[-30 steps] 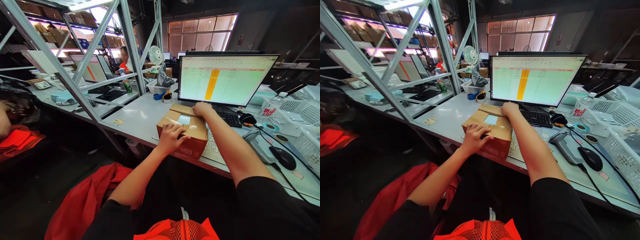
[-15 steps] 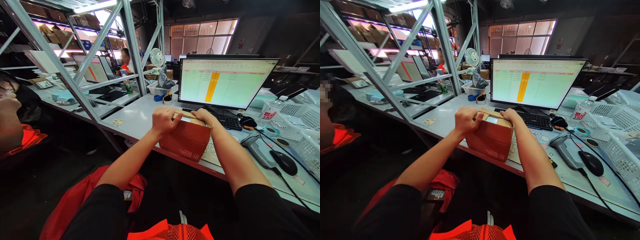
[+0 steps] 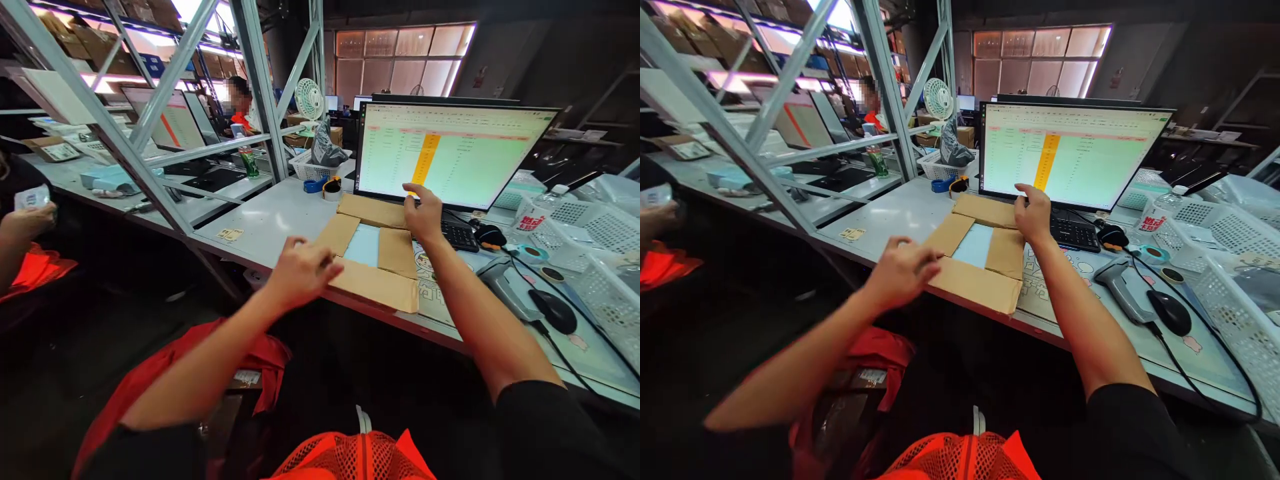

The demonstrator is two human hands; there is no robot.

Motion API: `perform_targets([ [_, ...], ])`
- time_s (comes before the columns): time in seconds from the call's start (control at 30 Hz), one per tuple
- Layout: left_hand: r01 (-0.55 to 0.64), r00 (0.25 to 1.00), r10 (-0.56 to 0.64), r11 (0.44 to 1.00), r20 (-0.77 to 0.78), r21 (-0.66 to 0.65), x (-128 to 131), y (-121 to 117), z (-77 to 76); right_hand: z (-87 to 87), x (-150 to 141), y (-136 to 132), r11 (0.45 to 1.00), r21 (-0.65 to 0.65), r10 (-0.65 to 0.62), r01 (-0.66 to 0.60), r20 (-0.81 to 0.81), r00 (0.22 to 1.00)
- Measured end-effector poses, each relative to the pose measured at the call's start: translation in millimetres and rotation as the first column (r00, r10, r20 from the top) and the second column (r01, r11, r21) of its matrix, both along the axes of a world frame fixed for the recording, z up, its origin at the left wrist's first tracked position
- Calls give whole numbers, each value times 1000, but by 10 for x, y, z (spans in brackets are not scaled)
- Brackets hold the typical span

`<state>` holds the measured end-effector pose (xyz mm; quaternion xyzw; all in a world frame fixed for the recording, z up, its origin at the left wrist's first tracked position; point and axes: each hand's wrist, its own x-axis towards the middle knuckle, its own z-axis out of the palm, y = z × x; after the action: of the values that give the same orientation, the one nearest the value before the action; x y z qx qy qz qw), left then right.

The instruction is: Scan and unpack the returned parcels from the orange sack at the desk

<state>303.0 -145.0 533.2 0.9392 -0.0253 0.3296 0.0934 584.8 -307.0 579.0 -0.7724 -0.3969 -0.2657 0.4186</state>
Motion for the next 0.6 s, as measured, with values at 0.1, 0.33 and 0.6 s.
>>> perform_targets([
  [0.1, 258, 911, -284, 958, -300, -125, 296, 167, 614, 68, -280, -190, 917, -209, 320, -340, -126, 939],
  [0.33, 240, 753, -235, 968, -615, -75, 1008, 219, 872, 303, -550, -524, 702, -573, 403, -423, -169, 899],
  [0.6, 244, 937, -226, 969, -266, 38, 609, 1209, 919, 61, -375, -1447, 879, -439, 304, -183, 221, 927],
])
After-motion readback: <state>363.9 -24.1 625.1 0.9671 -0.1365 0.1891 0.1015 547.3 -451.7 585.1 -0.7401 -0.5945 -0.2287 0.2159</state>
